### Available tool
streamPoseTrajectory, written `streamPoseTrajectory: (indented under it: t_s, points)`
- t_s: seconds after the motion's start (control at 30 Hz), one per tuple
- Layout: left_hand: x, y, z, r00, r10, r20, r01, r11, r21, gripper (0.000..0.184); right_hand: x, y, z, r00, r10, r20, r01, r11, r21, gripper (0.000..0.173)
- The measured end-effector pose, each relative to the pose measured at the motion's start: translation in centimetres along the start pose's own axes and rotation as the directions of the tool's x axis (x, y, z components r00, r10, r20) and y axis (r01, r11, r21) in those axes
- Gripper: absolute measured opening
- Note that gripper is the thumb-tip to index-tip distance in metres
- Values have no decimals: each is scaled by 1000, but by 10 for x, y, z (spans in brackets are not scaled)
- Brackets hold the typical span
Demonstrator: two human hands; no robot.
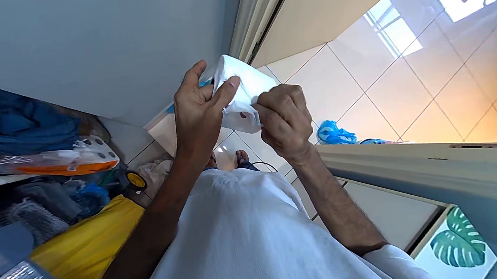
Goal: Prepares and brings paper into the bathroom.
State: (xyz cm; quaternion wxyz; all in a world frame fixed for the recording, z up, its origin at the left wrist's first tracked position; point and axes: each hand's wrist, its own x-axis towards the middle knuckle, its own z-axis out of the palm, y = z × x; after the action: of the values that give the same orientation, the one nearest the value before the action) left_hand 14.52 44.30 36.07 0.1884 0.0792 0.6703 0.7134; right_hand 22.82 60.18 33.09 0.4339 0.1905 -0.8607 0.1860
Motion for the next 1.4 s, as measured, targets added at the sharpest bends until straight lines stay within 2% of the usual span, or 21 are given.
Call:
streamPoseTrajectory:
  t_s: [0.13,0.2,0.3,0.43,0.57,0.63,0.73,0.87,0.93,1.0,1.03,1.1,1.13,1.23,1.3,1.4]
  points:
    - [2,-4,2,1000,9,-21,-9,1000,-2,64,0,0,-2,999,-47,11,47,999,1,8]
    - [7,-4,0,998,23,-56,-23,1000,-2,62,0,-5,-2,997,-59,47,56,997,60,8]
    - [13,3,-3,998,14,-61,-16,999,-42,59,-1,-10,7,993,23,112,-42,983,177,10]
    - [18,7,-6,997,-22,-76,13,994,-113,61,8,-8,6,979,87,184,-128,967,221,13]
    - [24,7,-20,980,-175,-93,158,973,-170,61,25,-11,-1,919,71,388,-215,915,342,14]
    - [26,9,-26,972,-220,-89,201,963,-182,62,26,-12,0,885,89,457,-264,904,337,15]
    - [25,17,-30,975,-210,-71,190,957,-218,58,26,-14,2,898,192,396,-336,880,335,20]
    - [19,27,-30,984,-161,-80,137,960,-245,52,36,-21,1,869,385,311,-485,788,380,53]
    - [16,29,-26,991,-107,-84,80,957,-280,50,42,-19,4,857,431,283,-515,744,425,62]
    - [13,30,-21,995,-21,-102,-13,949,-316,49,46,-16,12,866,455,205,-499,772,393,77]
    - [12,31,-18,993,23,-117,-61,942,-330,50,49,-15,15,862,480,165,-505,781,367,79]
    - [12,32,-12,983,99,-154,-147,926,-347,53,55,-20,21,823,560,97,-557,761,334,51]
    - [11,33,-8,977,130,-171,-184,919,-349,54,58,-20,27,812,584,9,-556,768,317,39]
    - [10,32,1,955,207,-213,-269,907,-324,58,65,-17,40,779,612,-133,-551,771,319,28]
    - [11,31,2,946,235,-224,-298,903,-310,59,70,-16,40,754,649,-99,-567,719,402,14]
    - [14,31,-2,945,262,-198,-312,903,-296,58,72,-15,37,720,694,19,-617,627,476,8]
